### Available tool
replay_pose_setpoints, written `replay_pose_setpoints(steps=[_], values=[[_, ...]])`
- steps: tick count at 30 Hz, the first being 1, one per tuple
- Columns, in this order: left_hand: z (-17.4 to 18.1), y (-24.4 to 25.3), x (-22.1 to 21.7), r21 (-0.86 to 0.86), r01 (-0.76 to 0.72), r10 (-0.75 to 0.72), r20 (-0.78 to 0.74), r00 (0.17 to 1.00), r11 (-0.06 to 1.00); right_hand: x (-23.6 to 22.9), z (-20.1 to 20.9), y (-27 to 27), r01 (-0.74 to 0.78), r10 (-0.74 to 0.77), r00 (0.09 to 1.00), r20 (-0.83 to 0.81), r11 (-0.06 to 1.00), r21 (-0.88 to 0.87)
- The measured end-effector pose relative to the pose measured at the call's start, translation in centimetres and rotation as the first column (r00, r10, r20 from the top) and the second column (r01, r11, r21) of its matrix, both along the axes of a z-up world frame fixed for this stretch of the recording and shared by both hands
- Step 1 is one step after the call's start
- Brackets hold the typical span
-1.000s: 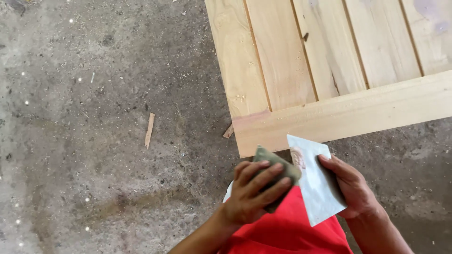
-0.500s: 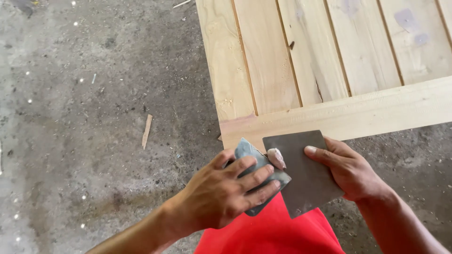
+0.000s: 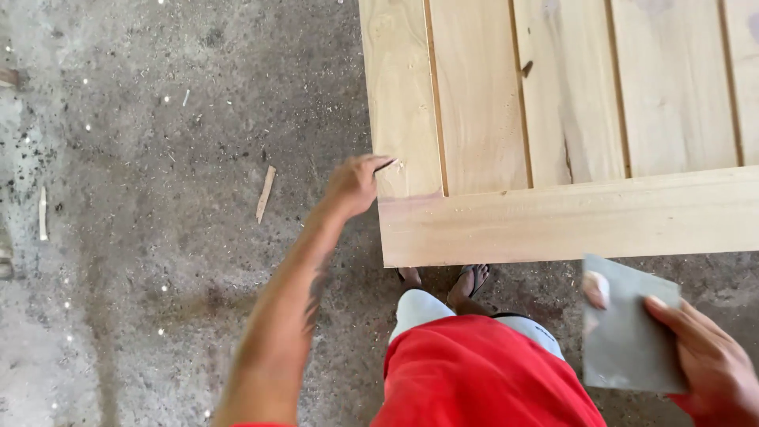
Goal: Apply wood filler paste to cracks and joints of a wooden door using a putty knife.
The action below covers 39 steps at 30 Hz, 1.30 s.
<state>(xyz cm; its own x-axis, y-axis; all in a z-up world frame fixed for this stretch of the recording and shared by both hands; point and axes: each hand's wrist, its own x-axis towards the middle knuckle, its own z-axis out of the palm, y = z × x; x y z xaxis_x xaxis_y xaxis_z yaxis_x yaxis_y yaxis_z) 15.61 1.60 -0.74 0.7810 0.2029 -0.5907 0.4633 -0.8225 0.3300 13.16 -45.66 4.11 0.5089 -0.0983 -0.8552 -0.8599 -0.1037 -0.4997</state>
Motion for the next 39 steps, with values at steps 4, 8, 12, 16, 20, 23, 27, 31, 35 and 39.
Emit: replay_pose_setpoints(steps=[4, 8, 12, 16, 20, 23, 27, 31, 35, 39], values=[[-10.8, 3.2, 1.6, 0.172, 0.158, -0.187, 0.172, 0.967, 0.972, -3.4, -15.6, -14.8, -0.025, 0.02, 0.998, -0.063, 0.996, -0.09], [-13.1, 2.7, 0.8, 0.215, 0.167, -0.221, 0.258, 0.94, 0.962, -4.4, -17.5, -14.3, 0.01, -0.03, 0.99, -0.136, 0.99, -0.143], [-15.8, 1.2, -1.6, 0.314, 0.192, -0.31, 0.388, 0.868, 0.93, -4.4, -15.1, -11.8, 0.055, -0.099, 0.967, -0.235, 0.981, -0.185], [-15.0, 0.5, -4.1, 0.347, 0.236, -0.375, 0.417, 0.828, 0.908, -3.6, -13.5, -9.8, -0.021, -0.029, 0.981, -0.194, 0.968, -0.251], [-11.9, 1.6, -3.0, 0.182, 0.351, -0.386, 0.221, 0.895, 0.918, -2.6, -13.4, -9.7, -0.045, 0.003, 0.987, -0.16, 0.966, -0.256], [-12.2, 3.2, -0.7, 0.171, 0.275, -0.312, 0.263, 0.913, 0.946, -2.5, -11.8, -8.1, -0.044, 0.003, 0.987, -0.161, 0.967, -0.252], [-14.4, 3.0, 0.7, 0.262, 0.224, -0.308, 0.347, 0.886, 0.939, -2.1, -10.1, -6.3, -0.022, -0.017, 0.986, -0.165, 0.973, -0.23], [-15.4, 1.8, -3.0, 0.278, 0.288, -0.38, 0.382, 0.842, 0.916, -4.6, -13.2, -10.0, -0.282, 0.323, 0.941, 0.103, 0.914, -0.292], [-12.2, 0.3, -5.9, 0.154, 0.346, -0.378, 0.33, 0.865, 0.925, -1.9, -7.5, -2.2, -0.045, 0.049, 0.999, 0.024, 0.99, -0.133], [-7.3, -5.5, -9.4, -0.113, 0.252, -0.098, 0.715, 0.692, 0.961, -1.3, -7.0, 1.4, 0.106, -0.097, 0.99, -0.106, 0.991, 0.077]])
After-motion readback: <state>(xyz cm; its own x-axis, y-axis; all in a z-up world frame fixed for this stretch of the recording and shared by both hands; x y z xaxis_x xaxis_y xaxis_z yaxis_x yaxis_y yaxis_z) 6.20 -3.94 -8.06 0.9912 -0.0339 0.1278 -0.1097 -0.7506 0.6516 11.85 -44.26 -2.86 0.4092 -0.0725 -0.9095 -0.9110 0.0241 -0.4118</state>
